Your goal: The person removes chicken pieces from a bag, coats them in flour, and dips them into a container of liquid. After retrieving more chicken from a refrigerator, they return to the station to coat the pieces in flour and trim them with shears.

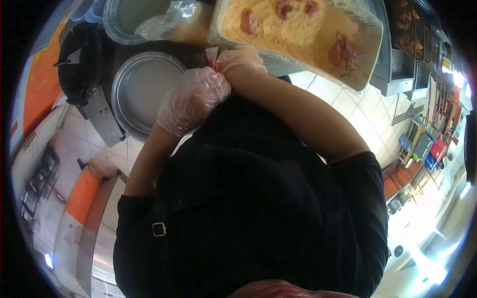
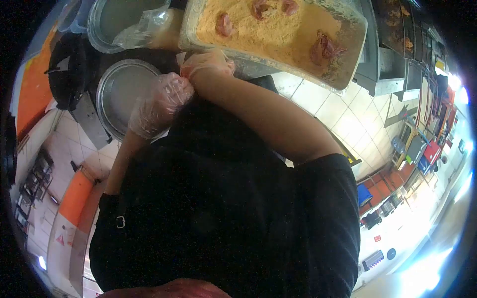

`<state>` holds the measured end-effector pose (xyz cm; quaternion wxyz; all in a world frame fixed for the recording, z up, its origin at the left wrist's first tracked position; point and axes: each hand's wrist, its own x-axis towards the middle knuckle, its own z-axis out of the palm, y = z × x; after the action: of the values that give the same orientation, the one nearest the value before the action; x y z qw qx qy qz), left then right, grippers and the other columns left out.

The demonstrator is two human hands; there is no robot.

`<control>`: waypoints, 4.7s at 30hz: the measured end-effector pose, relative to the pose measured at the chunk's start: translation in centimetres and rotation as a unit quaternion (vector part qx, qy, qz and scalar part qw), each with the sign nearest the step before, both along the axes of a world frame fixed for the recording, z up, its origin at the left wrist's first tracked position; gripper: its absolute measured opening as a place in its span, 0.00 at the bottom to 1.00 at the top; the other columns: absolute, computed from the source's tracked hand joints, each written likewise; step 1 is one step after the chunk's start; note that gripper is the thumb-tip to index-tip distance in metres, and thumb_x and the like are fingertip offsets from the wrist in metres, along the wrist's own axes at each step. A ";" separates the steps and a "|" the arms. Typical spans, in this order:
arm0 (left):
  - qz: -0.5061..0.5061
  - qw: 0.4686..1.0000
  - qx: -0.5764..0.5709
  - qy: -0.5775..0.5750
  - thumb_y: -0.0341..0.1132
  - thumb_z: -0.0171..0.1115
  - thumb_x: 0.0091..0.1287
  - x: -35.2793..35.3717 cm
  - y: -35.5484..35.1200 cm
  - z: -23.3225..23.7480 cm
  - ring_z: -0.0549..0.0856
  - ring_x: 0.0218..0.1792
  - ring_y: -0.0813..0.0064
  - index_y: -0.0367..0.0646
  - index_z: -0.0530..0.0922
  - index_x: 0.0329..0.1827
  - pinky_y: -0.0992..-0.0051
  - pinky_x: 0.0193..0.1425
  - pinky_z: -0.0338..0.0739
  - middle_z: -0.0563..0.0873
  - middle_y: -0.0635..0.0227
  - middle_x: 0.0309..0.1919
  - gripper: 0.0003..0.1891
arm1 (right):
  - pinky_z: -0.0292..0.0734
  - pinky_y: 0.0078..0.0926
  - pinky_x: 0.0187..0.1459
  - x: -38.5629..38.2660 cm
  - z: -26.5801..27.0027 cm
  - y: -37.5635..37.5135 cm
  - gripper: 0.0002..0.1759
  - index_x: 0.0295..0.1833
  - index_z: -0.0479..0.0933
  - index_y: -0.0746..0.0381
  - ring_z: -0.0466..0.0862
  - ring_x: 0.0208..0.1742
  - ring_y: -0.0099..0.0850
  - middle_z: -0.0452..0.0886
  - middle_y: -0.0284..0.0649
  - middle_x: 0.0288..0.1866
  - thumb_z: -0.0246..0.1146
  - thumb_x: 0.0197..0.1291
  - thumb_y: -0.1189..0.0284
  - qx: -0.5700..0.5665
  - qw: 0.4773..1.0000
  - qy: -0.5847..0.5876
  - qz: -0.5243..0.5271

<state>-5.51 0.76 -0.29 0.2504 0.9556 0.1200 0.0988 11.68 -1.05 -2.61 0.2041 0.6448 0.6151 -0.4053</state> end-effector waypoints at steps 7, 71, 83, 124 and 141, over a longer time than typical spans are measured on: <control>0.006 0.976 -0.216 0.012 0.29 0.61 0.70 0.5 4.9 0.8 0.87 0.46 0.56 0.42 0.86 0.46 0.62 0.53 0.81 0.89 0.59 0.42 0.07 | 0.86 0.46 0.41 -0.3 3.1 0.7 0.15 0.55 0.90 0.53 0.92 0.54 0.40 0.92 0.39 0.55 0.66 0.67 0.63 -0.070 0.990 0.041 -0.118; 0.048 0.968 0.033 0.243 0.30 0.65 0.69 12.1 9.3 1.5 0.87 0.46 0.49 0.40 0.86 0.44 0.56 0.51 0.79 0.88 0.51 0.39 0.06 | 0.78 0.36 0.51 -2.0 -8.6 -1.8 0.15 0.50 0.92 0.50 0.91 0.54 0.35 0.92 0.38 0.53 0.62 0.66 0.62 0.128 0.969 0.206 -0.048; 0.038 0.993 0.026 0.105 0.33 0.59 0.75 11.7 7.1 -2.8 0.88 0.47 0.50 0.38 0.87 0.51 0.56 0.57 0.80 0.90 0.51 0.45 0.12 | 0.82 0.45 0.42 -4.1 -9.2 -0.4 0.12 0.49 0.92 0.46 0.92 0.49 0.35 0.93 0.32 0.49 0.70 0.61 0.60 0.114 0.982 0.146 -0.042; 0.255 0.647 -0.716 -0.059 0.35 0.62 0.78 15.2 7.8 -2.8 0.88 0.57 0.54 0.40 0.77 0.64 0.59 0.56 0.89 0.86 0.56 0.56 0.16 | 0.85 0.39 0.47 -16.0 -27.1 -1.2 0.13 0.52 0.92 0.50 0.92 0.54 0.36 0.93 0.35 0.53 0.65 0.66 0.67 0.042 0.482 0.534 -0.693; 0.052 0.995 -0.039 0.073 0.29 0.66 0.67 15.5 8.4 -6.0 0.90 0.42 0.54 0.38 0.87 0.42 0.59 0.49 0.85 0.90 0.55 0.39 0.05 | 0.83 0.43 0.51 -6.0 -14.0 -0.4 0.13 0.52 0.88 0.48 0.90 0.57 0.36 0.90 0.40 0.58 0.58 0.73 0.67 0.048 0.862 0.301 -0.404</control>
<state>9.98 9.18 -6.26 0.2728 0.9422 0.1908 0.0370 5.68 -1.47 -16.63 -0.2041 0.6921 0.3513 -0.5966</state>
